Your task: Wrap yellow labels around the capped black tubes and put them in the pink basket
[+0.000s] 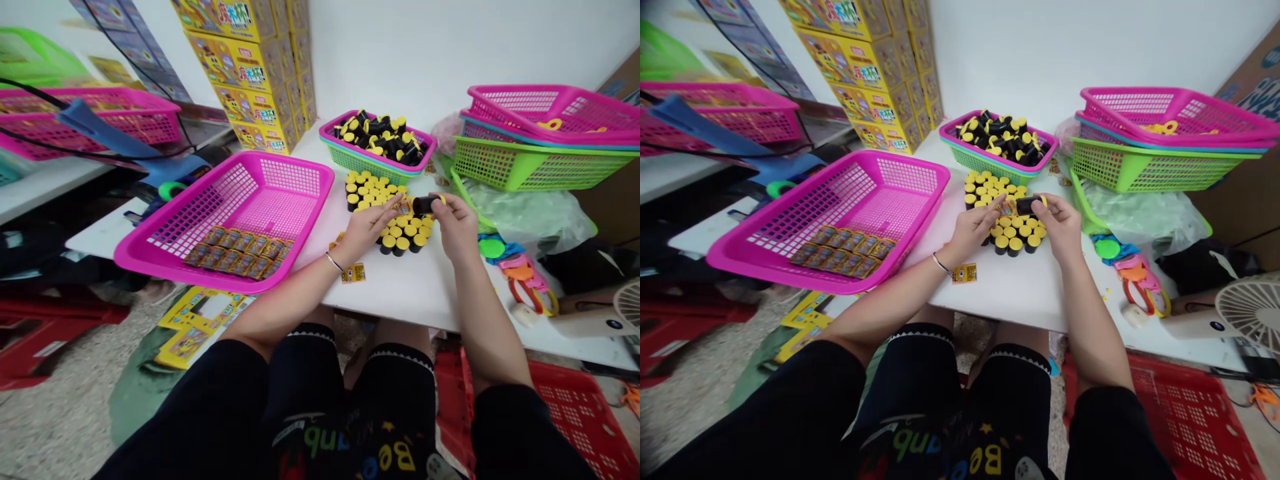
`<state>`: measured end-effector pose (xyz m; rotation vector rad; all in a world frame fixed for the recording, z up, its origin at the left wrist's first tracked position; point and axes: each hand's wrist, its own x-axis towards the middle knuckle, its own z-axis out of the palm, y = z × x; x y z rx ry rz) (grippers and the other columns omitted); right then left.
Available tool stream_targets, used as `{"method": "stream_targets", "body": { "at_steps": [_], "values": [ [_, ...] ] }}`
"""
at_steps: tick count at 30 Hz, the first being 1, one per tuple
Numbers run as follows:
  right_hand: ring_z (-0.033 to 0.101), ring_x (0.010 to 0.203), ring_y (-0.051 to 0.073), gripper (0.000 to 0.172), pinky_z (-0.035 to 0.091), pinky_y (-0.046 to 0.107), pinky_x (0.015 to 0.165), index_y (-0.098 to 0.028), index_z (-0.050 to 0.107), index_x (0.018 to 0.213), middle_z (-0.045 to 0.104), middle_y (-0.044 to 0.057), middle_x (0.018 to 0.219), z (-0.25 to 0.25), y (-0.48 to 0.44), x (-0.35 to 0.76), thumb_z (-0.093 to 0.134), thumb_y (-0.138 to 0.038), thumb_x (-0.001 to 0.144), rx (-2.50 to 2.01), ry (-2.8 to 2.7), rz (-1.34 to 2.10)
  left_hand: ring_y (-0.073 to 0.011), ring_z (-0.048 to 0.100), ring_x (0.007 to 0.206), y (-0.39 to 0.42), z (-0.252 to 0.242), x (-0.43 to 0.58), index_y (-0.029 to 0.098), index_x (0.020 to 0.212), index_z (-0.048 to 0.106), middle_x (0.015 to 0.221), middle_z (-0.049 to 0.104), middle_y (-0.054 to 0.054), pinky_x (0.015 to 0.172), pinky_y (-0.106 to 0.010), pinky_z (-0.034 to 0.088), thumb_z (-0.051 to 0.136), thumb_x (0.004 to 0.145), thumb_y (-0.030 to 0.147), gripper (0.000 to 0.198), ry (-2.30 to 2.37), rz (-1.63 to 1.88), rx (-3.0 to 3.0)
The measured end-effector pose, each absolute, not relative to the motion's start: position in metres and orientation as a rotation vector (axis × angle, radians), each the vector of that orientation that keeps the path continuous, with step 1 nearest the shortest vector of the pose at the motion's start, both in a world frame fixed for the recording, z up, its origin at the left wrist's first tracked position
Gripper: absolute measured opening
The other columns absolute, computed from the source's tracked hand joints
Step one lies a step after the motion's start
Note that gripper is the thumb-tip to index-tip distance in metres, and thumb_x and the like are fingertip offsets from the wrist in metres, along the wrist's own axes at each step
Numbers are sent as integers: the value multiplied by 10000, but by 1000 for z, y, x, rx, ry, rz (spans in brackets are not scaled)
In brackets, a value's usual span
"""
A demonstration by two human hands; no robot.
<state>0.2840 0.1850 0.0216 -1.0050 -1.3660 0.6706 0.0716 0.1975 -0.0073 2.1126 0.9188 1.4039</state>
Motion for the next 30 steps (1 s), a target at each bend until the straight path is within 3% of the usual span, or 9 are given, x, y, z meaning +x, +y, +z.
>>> {"method": "stream_targets", "body": {
  "at_steps": [2, 6, 11, 13, 17, 23, 27, 30],
  "values": [
    [707, 776, 191, 454, 615, 378, 744, -268, 748, 962, 738, 9, 841, 24, 182, 284, 785, -653, 724, -1014, -1393, 666, -168, 727, 913, 197, -8, 71, 189, 960, 790, 1004, 792, -62, 773, -270, 544, 397, 1034, 550, 538, 863, 1443, 2072],
    [719, 811, 213, 453, 623, 417, 783, -265, 744, 943, 753, 29, 889, 27, 180, 284, 783, -658, 721, -1004, -1440, 663, -180, 736, 972, 195, -3, 71, 203, 903, 765, 1140, 778, -69, 834, -298, 562, 428, 1003, 605, 534, 733, 1432, 2055],
    [716, 849, 207, 493, 613, 401, 792, -285, 720, 1009, 750, 24, 928, 25, 181, 284, 771, -681, 720, -938, -1409, 617, -243, 704, 1161, 192, 0, 75, 204, 619, 609, 948, 788, -64, 753, -305, 556, 392, 990, 657, 624, 837, 1381, 1945],
    [715, 851, 205, 472, 605, 392, 788, -289, 719, 1016, 751, 23, 934, 24, 181, 283, 781, -659, 729, -926, -1430, 634, -237, 728, 1090, 193, -3, 76, 198, 606, 581, 995, 792, -66, 753, -311, 558, 398, 979, 674, 631, 818, 1377, 1934],
    [698, 810, 193, 442, 585, 377, 758, -289, 732, 1018, 752, 14, 927, 25, 179, 284, 794, -625, 737, -966, -1486, 683, -194, 743, 914, 193, -7, 76, 188, 637, 606, 1133, 782, -71, 750, -311, 564, 393, 969, 696, 642, 810, 1367, 1930],
    [676, 805, 179, 414, 551, 360, 744, -277, 734, 1013, 735, 4, 906, 25, 178, 283, 828, -562, 728, -1011, -1573, 545, -214, 729, 1048, 193, -2, 76, 183, 863, 747, 1290, 723, -89, 876, -345, 584, 449, 983, 631, 552, 695, 1376, 1923],
    [669, 829, 180, 449, 566, 360, 766, -286, 707, 1036, 709, 4, 920, 23, 176, 279, 850, -555, 706, -989, -1614, 562, -207, 721, 1023, 200, -9, 79, 197, 1135, 732, 1245, 733, -92, 877, -338, 586, 673, 885, 570, 452, 679, 1371, 1840],
    [668, 861, 188, 492, 592, 366, 786, -284, 692, 1020, 688, 20, 973, 21, 174, 276, 888, -550, 655, -917, -1659, 647, -214, 713, 1043, 206, -16, 80, 194, 1172, 687, 1170, 739, -95, 875, -322, 576, 802, 788, 512, 512, 658, 1381, 1825]
  ]
}}
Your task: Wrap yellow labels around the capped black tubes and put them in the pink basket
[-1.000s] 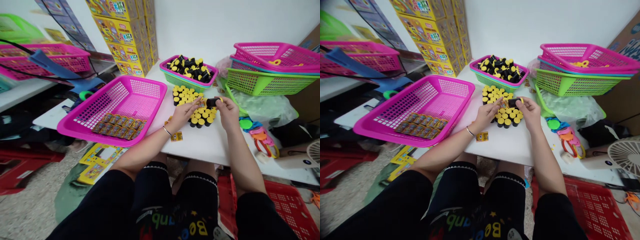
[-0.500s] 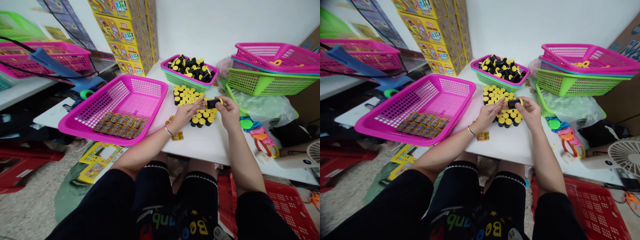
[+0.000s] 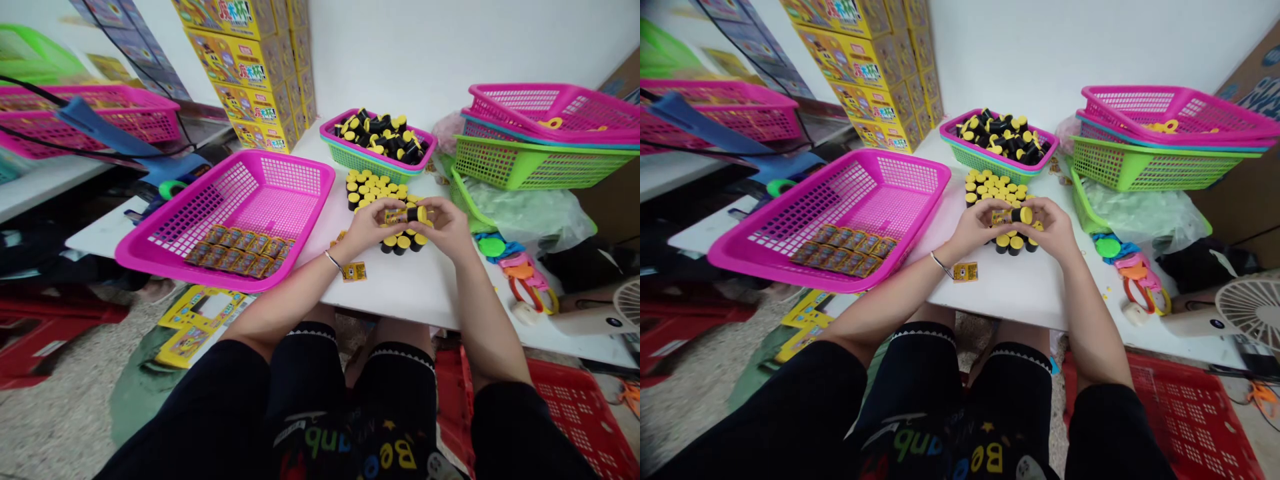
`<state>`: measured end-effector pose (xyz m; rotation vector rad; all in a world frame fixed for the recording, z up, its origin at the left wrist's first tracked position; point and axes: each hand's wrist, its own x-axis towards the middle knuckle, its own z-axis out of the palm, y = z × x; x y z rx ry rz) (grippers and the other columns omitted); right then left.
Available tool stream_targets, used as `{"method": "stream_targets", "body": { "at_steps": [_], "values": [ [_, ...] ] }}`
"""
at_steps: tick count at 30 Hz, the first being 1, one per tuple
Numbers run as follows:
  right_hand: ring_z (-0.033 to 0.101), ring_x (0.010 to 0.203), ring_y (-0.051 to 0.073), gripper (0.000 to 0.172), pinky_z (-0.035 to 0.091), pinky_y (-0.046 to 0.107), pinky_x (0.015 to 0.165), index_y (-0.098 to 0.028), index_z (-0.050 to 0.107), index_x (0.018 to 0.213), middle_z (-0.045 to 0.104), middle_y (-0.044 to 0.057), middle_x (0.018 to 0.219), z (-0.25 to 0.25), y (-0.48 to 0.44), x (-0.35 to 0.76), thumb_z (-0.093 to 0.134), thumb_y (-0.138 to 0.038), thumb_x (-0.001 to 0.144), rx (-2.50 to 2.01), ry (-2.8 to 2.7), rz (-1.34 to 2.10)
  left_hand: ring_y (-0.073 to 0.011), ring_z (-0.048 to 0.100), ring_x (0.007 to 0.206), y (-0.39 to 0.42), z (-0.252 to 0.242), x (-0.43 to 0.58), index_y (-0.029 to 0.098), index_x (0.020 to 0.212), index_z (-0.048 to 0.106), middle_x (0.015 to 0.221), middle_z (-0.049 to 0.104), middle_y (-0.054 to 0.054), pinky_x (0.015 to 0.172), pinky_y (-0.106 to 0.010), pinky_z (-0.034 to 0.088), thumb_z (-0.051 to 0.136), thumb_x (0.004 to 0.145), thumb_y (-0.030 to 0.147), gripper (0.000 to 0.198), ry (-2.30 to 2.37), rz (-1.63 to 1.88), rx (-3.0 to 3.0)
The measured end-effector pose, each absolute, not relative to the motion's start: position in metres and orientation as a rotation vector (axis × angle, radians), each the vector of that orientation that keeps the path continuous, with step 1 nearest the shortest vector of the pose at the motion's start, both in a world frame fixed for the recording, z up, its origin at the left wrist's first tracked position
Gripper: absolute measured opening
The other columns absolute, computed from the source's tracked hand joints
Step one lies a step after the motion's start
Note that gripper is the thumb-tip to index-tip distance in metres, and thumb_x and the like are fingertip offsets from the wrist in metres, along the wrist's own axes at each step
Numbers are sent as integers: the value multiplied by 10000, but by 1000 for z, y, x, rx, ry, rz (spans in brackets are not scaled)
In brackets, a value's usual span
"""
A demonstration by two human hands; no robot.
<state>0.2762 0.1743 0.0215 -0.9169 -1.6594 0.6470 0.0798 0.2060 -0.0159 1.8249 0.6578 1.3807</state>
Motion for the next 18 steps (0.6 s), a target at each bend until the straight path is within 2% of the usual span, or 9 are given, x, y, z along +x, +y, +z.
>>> {"method": "stream_targets", "body": {
  "at_steps": [6, 12, 16, 18],
  "values": [
    [674, 857, 196, 539, 623, 364, 735, -276, 723, 1000, 655, 45, 1038, 21, 172, 271, 924, -557, 587, -913, -1727, 747, -202, 709, 1099, 203, -15, 77, 215, 1282, 561, 1290, 675, -114, 940, -315, 559, 830, 769, 464, 631, 549, 1313, 1896],
    [665, 888, 192, 389, 596, 369, 767, -276, 782, 1004, 688, 63, 1019, 23, 169, 269, 801, -581, 763, -968, -1692, 628, -199, 712, 1100, 195, -10, 79, 236, 1336, 489, 1377, 617, -122, 909, -305, 563, 810, 794, 406, 653, 590, 1297, 1871],
    [682, 899, 199, 449, 598, 388, 810, -298, 748, 1142, 726, 56, 1036, 25, 168, 274, 768, -585, 796, -951, -1738, 674, -203, 728, 1042, 197, -12, 77, 242, 1392, 427, 1230, 683, -114, 848, -300, 558, 790, 815, 405, 701, 511, 1201, 1890],
    [683, 959, 216, 408, 589, 416, 880, -303, 746, 1144, 732, 61, 1043, 26, 168, 277, 721, -577, 844, -923, -1826, 593, -187, 736, 968, 198, -13, 75, 244, 1416, 398, 1136, 706, -96, 814, -296, 553, 768, 839, 419, 707, 456, 1149, 1892]
  ]
}}
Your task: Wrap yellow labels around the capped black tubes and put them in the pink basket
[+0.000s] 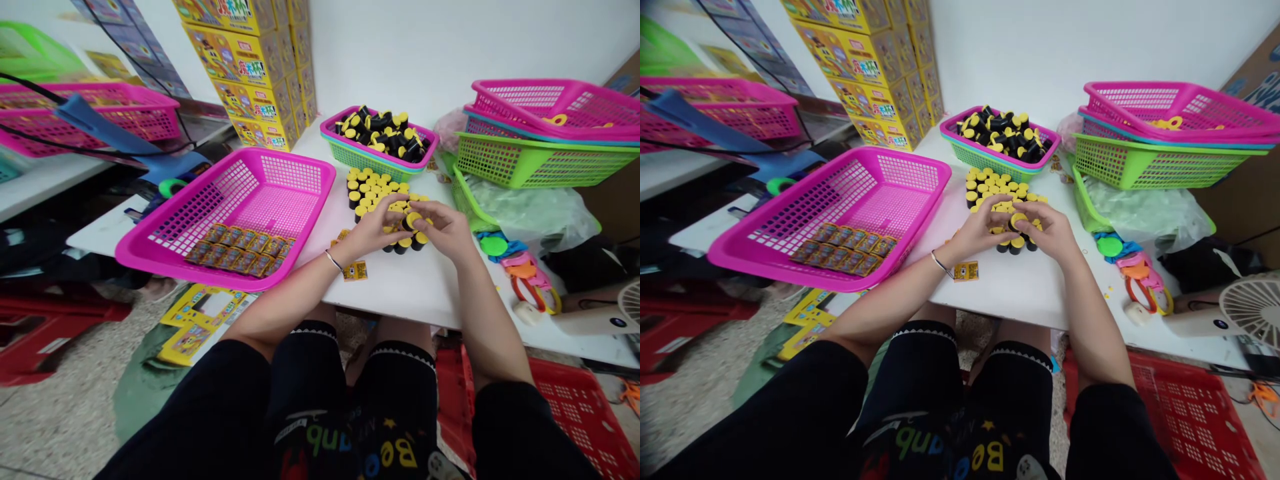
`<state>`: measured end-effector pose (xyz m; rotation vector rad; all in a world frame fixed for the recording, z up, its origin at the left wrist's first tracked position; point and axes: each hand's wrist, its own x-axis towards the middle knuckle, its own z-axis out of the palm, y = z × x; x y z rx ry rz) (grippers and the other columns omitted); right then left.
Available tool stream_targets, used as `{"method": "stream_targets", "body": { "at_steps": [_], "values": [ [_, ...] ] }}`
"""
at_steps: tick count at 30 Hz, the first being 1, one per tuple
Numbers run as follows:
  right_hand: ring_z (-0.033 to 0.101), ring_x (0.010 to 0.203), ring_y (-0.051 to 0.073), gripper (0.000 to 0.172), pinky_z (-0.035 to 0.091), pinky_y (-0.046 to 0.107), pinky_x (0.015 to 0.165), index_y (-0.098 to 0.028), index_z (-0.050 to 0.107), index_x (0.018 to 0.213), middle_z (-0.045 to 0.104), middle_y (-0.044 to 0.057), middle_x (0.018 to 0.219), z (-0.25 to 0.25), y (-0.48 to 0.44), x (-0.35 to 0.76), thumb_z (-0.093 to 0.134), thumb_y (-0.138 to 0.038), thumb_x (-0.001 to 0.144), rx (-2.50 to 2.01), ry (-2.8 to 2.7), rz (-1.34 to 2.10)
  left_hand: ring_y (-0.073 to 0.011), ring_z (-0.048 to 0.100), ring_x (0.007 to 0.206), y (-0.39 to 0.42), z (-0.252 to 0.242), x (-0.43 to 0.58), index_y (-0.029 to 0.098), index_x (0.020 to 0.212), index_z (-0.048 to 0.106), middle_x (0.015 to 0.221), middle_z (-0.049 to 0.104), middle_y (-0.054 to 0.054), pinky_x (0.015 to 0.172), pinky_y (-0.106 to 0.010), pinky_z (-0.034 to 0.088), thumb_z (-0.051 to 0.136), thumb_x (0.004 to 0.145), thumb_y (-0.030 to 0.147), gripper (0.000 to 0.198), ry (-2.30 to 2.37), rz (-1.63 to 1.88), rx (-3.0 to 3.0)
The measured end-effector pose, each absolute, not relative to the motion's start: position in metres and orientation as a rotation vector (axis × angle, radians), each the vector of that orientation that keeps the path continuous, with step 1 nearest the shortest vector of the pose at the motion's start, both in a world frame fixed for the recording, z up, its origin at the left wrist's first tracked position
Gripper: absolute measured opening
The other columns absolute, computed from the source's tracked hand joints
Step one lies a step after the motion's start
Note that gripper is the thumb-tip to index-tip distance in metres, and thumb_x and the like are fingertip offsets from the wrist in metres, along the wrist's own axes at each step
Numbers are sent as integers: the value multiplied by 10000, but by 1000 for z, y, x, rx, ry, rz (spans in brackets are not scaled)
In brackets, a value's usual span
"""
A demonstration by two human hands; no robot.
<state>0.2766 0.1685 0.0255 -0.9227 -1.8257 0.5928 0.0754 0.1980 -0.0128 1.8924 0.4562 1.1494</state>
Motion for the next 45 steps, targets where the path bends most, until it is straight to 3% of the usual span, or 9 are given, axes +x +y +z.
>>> {"method": "stream_targets", "body": {
  "at_steps": [7, 10, 13, 16, 20, 23, 32, 40, 45],
  "values": [
    [609, 1249, 238, 432, 491, 501, 1095, -327, 681, 1148, 739, 64, 1148, 20, 172, 276, 374, -600, 1016, -749, -2069, 560, -147, 701, 675, 190, -13, 77, 269, 1540, 174, 780, 670, 23, 666, -283, 540, 790, 827, 445, 958, 383, 1085, 1681],
    [529, 1358, 251, 514, 434, 532, 1136, -336, 558, 1304, 675, 73, 1323, 17, 172, 276, 295, -661, 1005, -756, -2098, 547, -137, 690, 697, 188, -10, 80, 285, 1528, 158, 814, 672, 16, 679, -285, 544, 799, 814, 467, 976, 396, 1136, 1552],
    [418, 1407, 327, 611, 313, 597, 1180, -321, 558, 1332, 552, 96, 1480, 16, 170, 274, 420, -752, 922, -906, -2199, 180, -126, 680, 743, 192, -9, 82, 298, 1491, 192, 949, 685, -14, 733, -299, 550, 857, 747, 436, 1007, 434, 1202, 1463],
    [407, 1353, 365, 665, 291, 593, 1156, -289, 559, 1360, 553, 119, 1427, 11, 165, 267, 626, -698, 841, -1019, -2256, -167, -144, 669, 849, 196, -10, 81, 283, 1426, 280, 1031, 649, -29, 794, -315, 543, 869, 710, 391, 934, 487, 1243, 1447],
    [490, 1201, 310, 421, 331, 512, 1076, -270, 594, 1297, 644, 98, 1241, 1, 161, 254, 610, -451, 917, -995, -2275, -406, -139, 598, 933, 198, -14, 79, 229, 1236, 441, 1077, 577, -34, 832, -290, 508, 731, 793, 320, 537, 560, 1176, 1580],
    [494, 1165, 315, 436, 307, 513, 1057, -266, 602, 1292, 666, 93, 1226, 0, 160, 251, 630, -451, 898, -1000, -2304, -488, -122, 564, 921, 196, -17, 79, 234, 1206, 435, 1162, 534, -40, 833, -282, 485, 599, 857, 283, 388, 669, 1131, 1665],
    [499, 1193, 343, 457, 318, 559, 1067, -313, 593, 1256, 648, 82, 1222, -2, 160, 251, 620, -345, 801, -1106, -2184, -342, -84, 593, 781, 186, -11, 84, 253, 1253, 386, 988, 563, 8, 743, -246, 484, 761, 791, 298, 597, 620, 1169, 1483],
    [541, 1158, 332, 488, 371, 542, 1049, -280, 586, 1253, 636, 107, 1235, -5, 156, 238, 650, -345, 774, -1086, -2115, -265, -95, 592, 601, 179, -1, 83, 229, 1319, 339, 713, 550, 82, 605, -245, 456, 641, 826, 220, 578, 648, 1012, 1394],
    [533, 1118, 351, 381, 326, 610, 1061, -305, 651, 1189, 666, 101, 1180, -9, 159, 239, 672, -399, 820, -1106, -2114, -392, -127, 635, 830, 181, -3, 82, 224, 1282, 393, 1052, 614, -32, 756, -294, 511, 644, 739, 160, 602, 780, 1204, 1666]
  ]
}}
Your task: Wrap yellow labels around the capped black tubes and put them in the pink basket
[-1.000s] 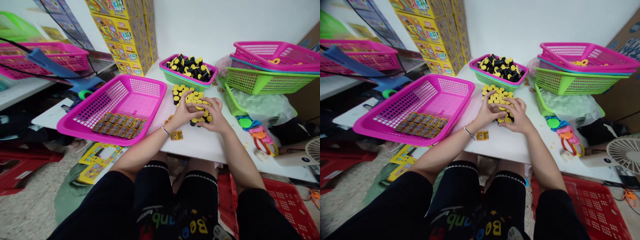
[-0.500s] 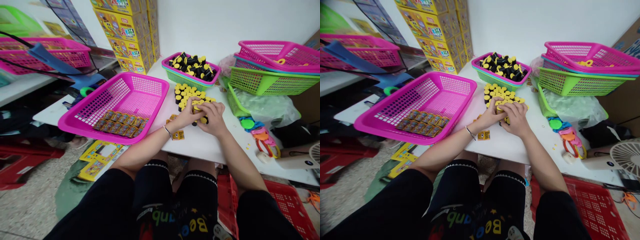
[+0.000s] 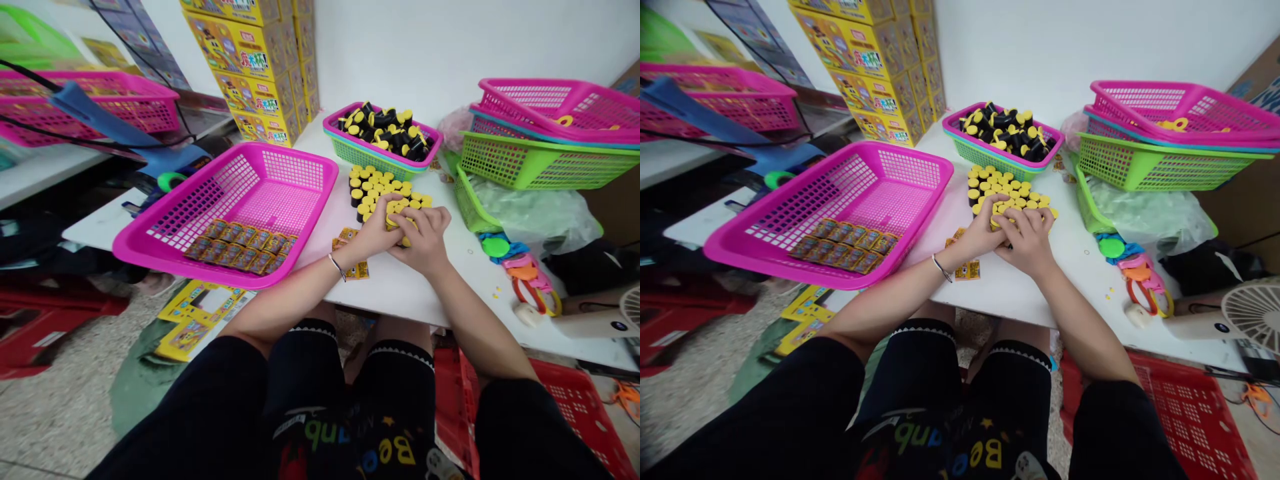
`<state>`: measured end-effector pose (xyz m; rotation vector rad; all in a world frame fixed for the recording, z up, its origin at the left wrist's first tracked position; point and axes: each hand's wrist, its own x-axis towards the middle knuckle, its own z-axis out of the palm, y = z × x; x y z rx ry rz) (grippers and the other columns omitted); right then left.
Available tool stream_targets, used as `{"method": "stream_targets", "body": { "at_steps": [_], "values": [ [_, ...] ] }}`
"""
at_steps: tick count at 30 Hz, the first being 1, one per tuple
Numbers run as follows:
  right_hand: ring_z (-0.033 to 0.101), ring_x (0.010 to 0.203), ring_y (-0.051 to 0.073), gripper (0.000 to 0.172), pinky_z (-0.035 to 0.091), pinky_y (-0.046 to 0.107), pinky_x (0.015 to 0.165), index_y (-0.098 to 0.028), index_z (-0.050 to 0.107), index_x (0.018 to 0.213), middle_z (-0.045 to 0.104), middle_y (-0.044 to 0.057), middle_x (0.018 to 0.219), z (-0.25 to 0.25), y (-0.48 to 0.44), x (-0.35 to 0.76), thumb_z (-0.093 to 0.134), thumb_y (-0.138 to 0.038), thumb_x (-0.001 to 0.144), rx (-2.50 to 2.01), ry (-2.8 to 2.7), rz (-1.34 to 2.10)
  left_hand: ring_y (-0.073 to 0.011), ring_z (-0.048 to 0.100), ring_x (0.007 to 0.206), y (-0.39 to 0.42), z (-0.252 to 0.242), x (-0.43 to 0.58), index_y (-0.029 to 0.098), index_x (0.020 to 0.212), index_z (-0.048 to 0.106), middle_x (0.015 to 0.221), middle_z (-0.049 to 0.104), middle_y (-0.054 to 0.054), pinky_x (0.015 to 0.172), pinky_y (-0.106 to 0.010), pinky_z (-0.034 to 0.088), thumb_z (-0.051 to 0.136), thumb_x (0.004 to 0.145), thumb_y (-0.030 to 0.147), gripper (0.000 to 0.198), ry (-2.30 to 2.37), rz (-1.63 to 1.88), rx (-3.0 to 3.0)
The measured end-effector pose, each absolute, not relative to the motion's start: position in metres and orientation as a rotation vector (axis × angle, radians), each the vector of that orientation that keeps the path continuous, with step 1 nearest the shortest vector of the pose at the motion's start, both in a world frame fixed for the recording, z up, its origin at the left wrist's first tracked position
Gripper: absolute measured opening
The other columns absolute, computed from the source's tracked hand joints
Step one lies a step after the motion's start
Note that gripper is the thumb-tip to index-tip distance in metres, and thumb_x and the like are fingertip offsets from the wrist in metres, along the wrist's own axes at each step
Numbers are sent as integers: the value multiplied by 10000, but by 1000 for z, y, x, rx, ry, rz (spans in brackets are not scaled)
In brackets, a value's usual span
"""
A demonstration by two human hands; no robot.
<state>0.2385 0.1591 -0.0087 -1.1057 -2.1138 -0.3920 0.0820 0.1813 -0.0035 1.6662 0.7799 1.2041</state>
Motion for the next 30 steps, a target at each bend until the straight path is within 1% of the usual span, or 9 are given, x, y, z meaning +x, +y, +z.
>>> {"method": "stream_targets", "body": {
  "at_steps": [2, 7, 9, 15, 17, 20, 24, 27, 30],
  "values": [
    [527, 1127, 359, 347, 303, 641, 1076, -320, 664, 1170, 674, 95, 1175, -12, 161, 240, 667, -401, 833, -1111, -2129, -394, -154, 634, 933, 181, -6, 83, 228, 1270, 403, 1173, 591, -65, 816, -312, 518, 654, 707, 137, 622, 813, 1302, 1739],
    [552, 1079, 338, 313, 313, 665, 1095, -345, 676, 1137, 708, 69, 1127, -15, 162, 242, 671, -420, 833, -1031, -2131, -438, -133, 586, 672, 180, -6, 80, 250, 1348, 320, 857, 565, 11, 623, -298, 487, 643, 736, 161, 698, 676, 1193, 1714],
    [565, 1053, 329, 282, 299, 682, 1107, -360, 684, 1107, 717, 55, 1089, -15, 161, 243, 671, -424, 832, -1002, -2124, -447, -111, 550, 619, 181, -5, 77, 270, 1358, 305, 834, 534, 24, 582, -277, 466, 645, 729, 169, 723, 578, 1138, 1719],
    [558, 1041, 311, 278, 221, 711, 1173, -402, 676, 1107, 708, 30, 1053, -18, 163, 247, 677, -412, 829, -980, -2146, -400, -90, 543, 667, 184, -3, 72, 299, 1351, 310, 1067, 540, -31, 599, -263, 463, 688, 697, 172, 766, 508, 1169, 1791],
    [547, 1029, 308, 290, 216, 716, 1177, -409, 673, 1111, 701, 29, 1043, -19, 166, 250, 686, -414, 822, -961, -2147, -392, -86, 542, 667, 186, -5, 73, 301, 1350, 301, 1086, 544, -35, 598, -257, 453, 692, 713, 172, 758, 484, 1143, 1787],
    [526, 1035, 314, 305, 233, 722, 1167, -392, 679, 1110, 680, 45, 1031, -19, 169, 255, 696, -436, 809, -984, -2112, -418, -91, 564, 713, 187, -8, 76, 283, 1336, 272, 1018, 558, -13, 638, -243, 448, 691, 765, 209, 712, 476, 1129, 1751],
    [498, 1058, 330, 389, 237, 727, 1154, -353, 689, 1111, 629, 81, 1036, -14, 169, 261, 727, -524, 763, -989, -2096, -470, -89, 547, 705, 174, 0, 79, 231, 1246, 319, 847, 560, 43, 673, -232, 425, 708, 799, 244, 593, 681, 1251, 1810],
    [451, 1148, 371, 493, 215, 740, 1141, -328, 695, 1122, 577, 112, 1148, -10, 170, 268, 743, -607, 718, -1054, -2084, -504, -108, 561, 654, 146, 18, 68, 228, 1220, 364, 801, 586, 45, 621, -237, 401, 707, 829, 260, 520, 904, 1191, 1942],
    [390, 1232, 410, 515, 196, 755, 1108, -326, 690, 1186, 516, 135, 1298, -5, 173, 274, 731, -593, 747, -1136, -2032, -556, -138, 586, 647, 107, 44, 41, 241, 1159, 450, 790, 604, 27, 599, -254, 407, 699, 864, 313, 393, 1060, 1017, 2109]
  ]
}}
